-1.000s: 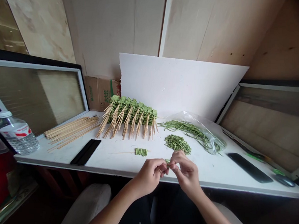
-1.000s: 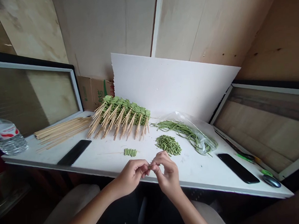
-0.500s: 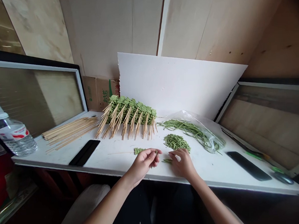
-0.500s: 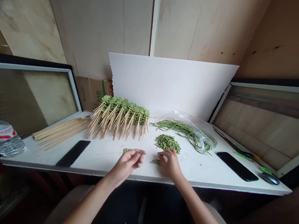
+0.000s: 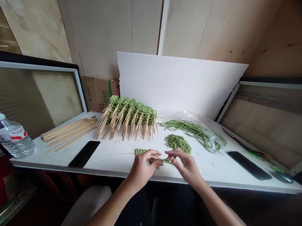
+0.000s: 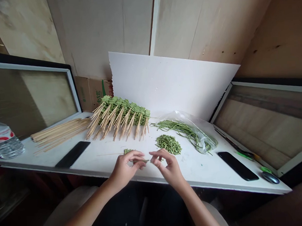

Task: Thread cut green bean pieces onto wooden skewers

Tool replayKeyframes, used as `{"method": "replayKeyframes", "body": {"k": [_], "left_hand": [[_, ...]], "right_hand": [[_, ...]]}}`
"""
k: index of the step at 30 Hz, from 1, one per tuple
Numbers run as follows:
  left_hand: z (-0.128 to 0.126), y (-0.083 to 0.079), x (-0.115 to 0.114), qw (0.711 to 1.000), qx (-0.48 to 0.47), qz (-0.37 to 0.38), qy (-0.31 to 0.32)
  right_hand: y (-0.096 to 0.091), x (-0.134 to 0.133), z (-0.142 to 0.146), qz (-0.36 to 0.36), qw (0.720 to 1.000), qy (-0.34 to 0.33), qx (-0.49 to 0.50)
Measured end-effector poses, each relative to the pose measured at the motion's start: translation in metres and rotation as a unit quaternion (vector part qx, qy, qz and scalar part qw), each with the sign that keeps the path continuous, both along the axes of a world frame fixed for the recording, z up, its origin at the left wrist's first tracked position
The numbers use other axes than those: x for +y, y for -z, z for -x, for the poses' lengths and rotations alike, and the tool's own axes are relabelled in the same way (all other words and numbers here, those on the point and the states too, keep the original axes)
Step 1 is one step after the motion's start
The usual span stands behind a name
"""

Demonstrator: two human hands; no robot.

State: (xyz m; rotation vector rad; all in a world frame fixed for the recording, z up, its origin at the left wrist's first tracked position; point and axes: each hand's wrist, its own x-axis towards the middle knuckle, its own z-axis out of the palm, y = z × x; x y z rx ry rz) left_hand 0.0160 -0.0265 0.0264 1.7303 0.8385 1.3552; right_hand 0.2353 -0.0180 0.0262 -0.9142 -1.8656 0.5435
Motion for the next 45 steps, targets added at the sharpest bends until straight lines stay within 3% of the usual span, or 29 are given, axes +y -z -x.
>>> {"method": "replayKeyframes", "body": {"k": [5,11,20,27,30,32,37,41,45], "left_hand": [[0.001,-0.006,-0.007,0.995,0.045,-0.089,-0.022],[0.005,-0.015,-0.006,0.972,0.122,-0.192,-0.065],[0.003,-0.019,-0.012,0.964,0.167,-0.2,-0.059],[-0.009,-0.01,-0.017,0.986,0.1,-0.134,-0.004],[-0.008,-0.011,-0.016,0.997,0.04,-0.028,0.06],[-0.006,-0.011,-0.011,0.992,-0.022,0.056,0.107],[-0.001,0.003,0.006,0.965,-0.124,0.178,0.145],[0.0,0.017,0.016,0.968,-0.127,0.188,0.108],[0.001,0.022,0.022,0.975,-0.101,0.189,0.061]], "right_hand": [[-0.016,-0.017,0.013,-0.088,0.996,-0.001,-0.005],[-0.022,-0.019,0.012,-0.125,0.992,0.027,-0.022],[-0.029,-0.031,0.02,-0.184,0.98,0.006,-0.073],[-0.018,-0.035,0.027,-0.098,0.995,-0.018,0.028],[-0.013,-0.03,0.026,-0.049,0.995,-0.023,0.087],[-0.007,-0.02,0.019,-0.039,0.995,0.014,0.092],[0.026,0.024,-0.018,-0.08,0.976,0.186,-0.078],[0.059,0.048,-0.048,-0.057,0.941,0.279,-0.181],[0.068,0.05,-0.057,0.0,0.915,0.312,-0.257]]}}
